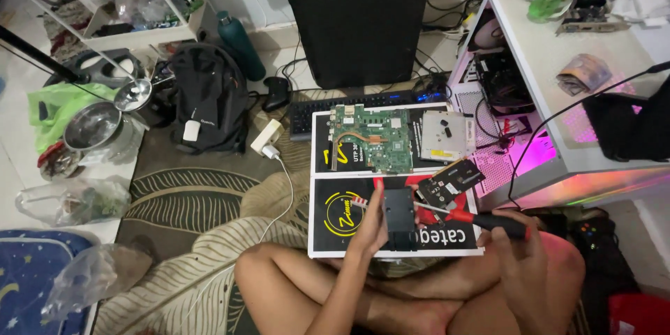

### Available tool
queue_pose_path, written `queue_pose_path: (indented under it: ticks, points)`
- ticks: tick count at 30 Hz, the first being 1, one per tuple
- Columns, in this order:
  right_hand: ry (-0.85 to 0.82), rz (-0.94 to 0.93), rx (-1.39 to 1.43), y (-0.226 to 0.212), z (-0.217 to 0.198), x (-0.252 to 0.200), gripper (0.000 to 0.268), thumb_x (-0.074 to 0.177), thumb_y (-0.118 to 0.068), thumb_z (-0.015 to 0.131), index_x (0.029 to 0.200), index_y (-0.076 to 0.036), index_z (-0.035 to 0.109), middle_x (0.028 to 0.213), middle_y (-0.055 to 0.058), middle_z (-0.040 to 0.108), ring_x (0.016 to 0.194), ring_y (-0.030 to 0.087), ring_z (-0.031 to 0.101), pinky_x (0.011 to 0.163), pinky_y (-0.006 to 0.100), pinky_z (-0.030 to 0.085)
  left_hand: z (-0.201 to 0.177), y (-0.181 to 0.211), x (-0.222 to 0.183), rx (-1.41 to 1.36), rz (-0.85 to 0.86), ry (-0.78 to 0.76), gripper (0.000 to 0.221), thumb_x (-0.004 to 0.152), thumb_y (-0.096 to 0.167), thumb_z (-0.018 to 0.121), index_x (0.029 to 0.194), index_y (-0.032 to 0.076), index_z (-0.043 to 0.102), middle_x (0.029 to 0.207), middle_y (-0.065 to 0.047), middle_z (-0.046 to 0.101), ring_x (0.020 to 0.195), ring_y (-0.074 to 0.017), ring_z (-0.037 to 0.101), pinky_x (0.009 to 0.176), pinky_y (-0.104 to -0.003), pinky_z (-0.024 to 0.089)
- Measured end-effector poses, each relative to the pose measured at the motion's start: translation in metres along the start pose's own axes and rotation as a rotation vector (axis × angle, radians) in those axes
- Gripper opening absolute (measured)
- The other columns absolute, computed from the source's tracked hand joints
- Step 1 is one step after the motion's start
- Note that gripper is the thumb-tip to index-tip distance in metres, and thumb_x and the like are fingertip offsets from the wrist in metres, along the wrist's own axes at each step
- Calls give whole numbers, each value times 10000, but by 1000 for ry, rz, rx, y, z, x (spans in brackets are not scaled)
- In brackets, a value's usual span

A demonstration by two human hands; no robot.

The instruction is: Using a screwdriver to remove screws from a small circuit board while sitting on the floor.

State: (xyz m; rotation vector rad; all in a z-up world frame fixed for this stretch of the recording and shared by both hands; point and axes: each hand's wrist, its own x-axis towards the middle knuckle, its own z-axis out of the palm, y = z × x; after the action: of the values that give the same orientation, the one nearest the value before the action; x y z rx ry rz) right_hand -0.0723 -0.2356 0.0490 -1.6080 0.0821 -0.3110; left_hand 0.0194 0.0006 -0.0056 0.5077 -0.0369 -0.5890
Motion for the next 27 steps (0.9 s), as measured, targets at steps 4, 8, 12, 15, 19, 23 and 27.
queue_pose_path:
  ticks: [4,8,12,15,19,23,27]
  points:
    - [42,2,3,8,9,-2,281,1030,-93,533,1287,15,496,1012,155,614,772,228,631,763,339,543,-10,-2,6,33,-72,78,712,1041,612,404,1432,40,568,961,-97,679,788,-181,673,794,-402,592]
    - [66,-198,-112,10,13,-11,428,1012,-4,518,1388,-33,316,1114,158,502,723,203,612,743,319,530,-23,-11,8,49,-116,9,652,1063,590,411,1333,25,591,1079,-132,700,906,-230,702,849,-328,550]
    - [11,-489,-360,-10,18,-6,433,985,-22,594,1349,-14,361,1152,227,660,841,247,658,811,337,516,-22,-11,8,53,-115,61,683,1044,634,413,1273,22,613,949,-136,720,770,-189,710,726,-306,601]
    - [-45,-674,-391,4,16,9,344,1025,-94,591,1252,30,365,1035,209,663,699,288,696,613,369,569,-36,-27,17,83,-104,326,774,957,690,602,1430,79,567,1387,-240,590,1266,-345,601,1033,-526,507]
    - [14,-786,-548,-10,28,9,373,1011,-113,675,1247,60,443,1040,254,642,738,374,703,614,395,556,-29,-22,15,92,-148,353,754,932,692,638,1391,96,603,1317,-206,650,1187,-316,662,972,-477,565]
    - [-39,-766,-555,-21,31,13,362,984,-90,706,1210,45,458,1018,220,722,720,349,717,613,394,566,-26,-24,17,110,-157,356,747,926,724,612,1356,114,643,1258,-202,680,1137,-309,685,922,-459,590]
    - [-41,-747,-586,-15,30,14,358,971,-71,730,1198,46,479,1019,224,737,736,363,721,624,402,575,-30,-24,16,73,-152,353,693,932,702,620,1317,128,674,1195,-190,711,1077,-301,715,861,-442,621]
